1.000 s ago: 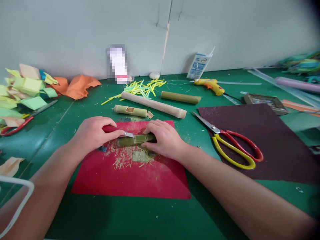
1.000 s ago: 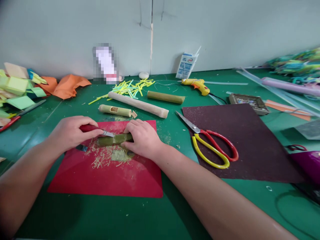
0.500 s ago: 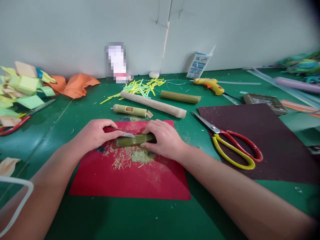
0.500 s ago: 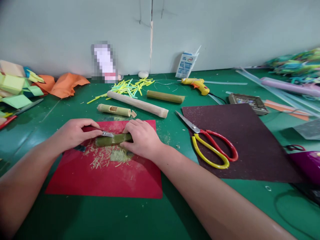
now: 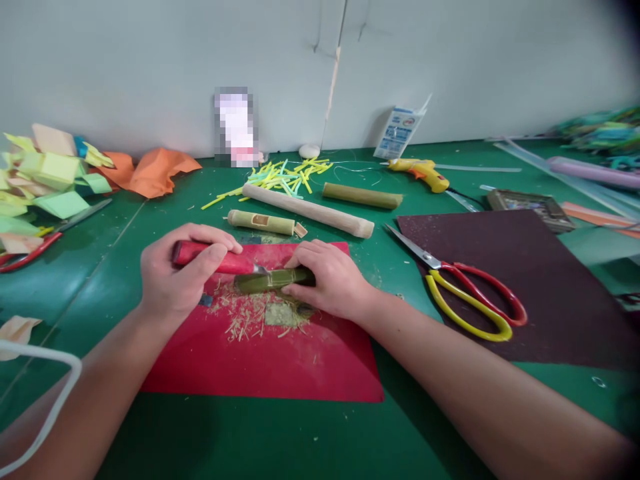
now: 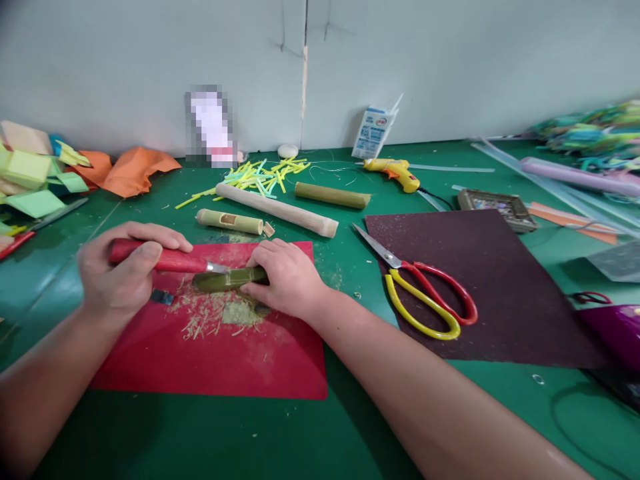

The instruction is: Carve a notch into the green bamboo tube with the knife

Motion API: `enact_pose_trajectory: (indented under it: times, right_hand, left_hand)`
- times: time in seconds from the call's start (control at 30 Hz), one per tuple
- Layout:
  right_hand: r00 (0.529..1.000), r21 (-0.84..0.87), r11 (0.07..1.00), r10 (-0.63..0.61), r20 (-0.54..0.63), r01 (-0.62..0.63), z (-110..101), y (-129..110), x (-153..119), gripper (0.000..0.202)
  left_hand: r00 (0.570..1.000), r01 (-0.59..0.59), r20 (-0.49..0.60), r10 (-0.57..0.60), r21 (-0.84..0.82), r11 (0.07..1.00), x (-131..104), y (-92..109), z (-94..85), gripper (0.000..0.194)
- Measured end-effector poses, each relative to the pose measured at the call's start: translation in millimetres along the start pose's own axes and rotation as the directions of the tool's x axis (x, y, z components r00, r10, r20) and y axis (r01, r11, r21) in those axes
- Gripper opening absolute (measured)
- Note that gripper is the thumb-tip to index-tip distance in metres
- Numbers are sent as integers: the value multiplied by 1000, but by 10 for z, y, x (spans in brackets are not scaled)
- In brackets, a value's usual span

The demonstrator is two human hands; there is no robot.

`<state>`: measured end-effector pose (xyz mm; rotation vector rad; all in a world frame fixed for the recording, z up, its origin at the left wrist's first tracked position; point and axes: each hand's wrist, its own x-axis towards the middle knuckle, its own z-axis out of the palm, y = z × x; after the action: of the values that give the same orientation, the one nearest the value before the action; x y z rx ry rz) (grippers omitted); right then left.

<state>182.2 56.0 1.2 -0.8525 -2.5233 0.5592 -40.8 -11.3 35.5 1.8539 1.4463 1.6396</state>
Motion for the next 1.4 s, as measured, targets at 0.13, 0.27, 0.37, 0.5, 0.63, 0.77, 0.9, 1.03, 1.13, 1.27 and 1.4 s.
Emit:
enact_pose_trajectory:
  times: [0.13, 0.27, 0.37, 0.5, 0.63, 0.77, 0.9, 1.03, 1.13, 1.27, 1.4]
  right_hand:
    - [1000, -1, 1000, -2, -6, 2, 8, 8, -1, 24]
    - [1000, -16, 1000, -12, -26, 12, 18, 2, 3, 24]
    - [999, -34, 999, -14, -28, 13, 17, -10, 2, 24]
    - [1000, -29, 1000, 7, -20, -8, 17, -10, -3, 24]
    - [999, -65, 998, -8, -35, 6, 45, 6, 1, 25]
    - [999, -81, 997, 10, -33, -13, 52, -4, 10, 27]
    - [1000, -60, 998, 30, -2, -30, 22, -38, 5, 25]
    - [999, -57, 998, 36, -5, -37, 12, -44, -6, 27]
    - [999, -56, 998, 39, -1, -39, 19, -38, -7, 27]
    - [999, -51, 997, 50, 5, -50, 18, -45, -6, 27]
    - [998, -66, 996, 63, 22, -61, 3, -66, -4, 27]
  left_hand:
    - [995, -27, 92, 27, -10, 1000, -63, 149, 62, 14]
    - [969, -57, 244, 42, 53, 997, -38, 303, 61, 8]
    - [950, -69, 313, 11, 176, 982, 26, 395, 84, 10]
    - [963, -25, 261, -64, 322, 946, 114, 491, 174, 15]
    - [942, -35, 323, -97, 380, 924, 185, 576, 310, 18]
    - [941, -20, 319, -110, 378, 925, 246, 623, 405, 23]
    - [952, 149, 233, -200, 218, 964, 257, 468, 350, 23]
    - [887, 451, 122, -446, -18, 892, 179, 77, 139, 28]
    - [842, 523, 158, -516, -3, 852, 64, -167, -72, 33]
    - [789, 554, 235, -568, 129, 823, -66, -254, -314, 33]
    - [794, 467, 272, -543, 299, 832, -60, -195, -409, 36]
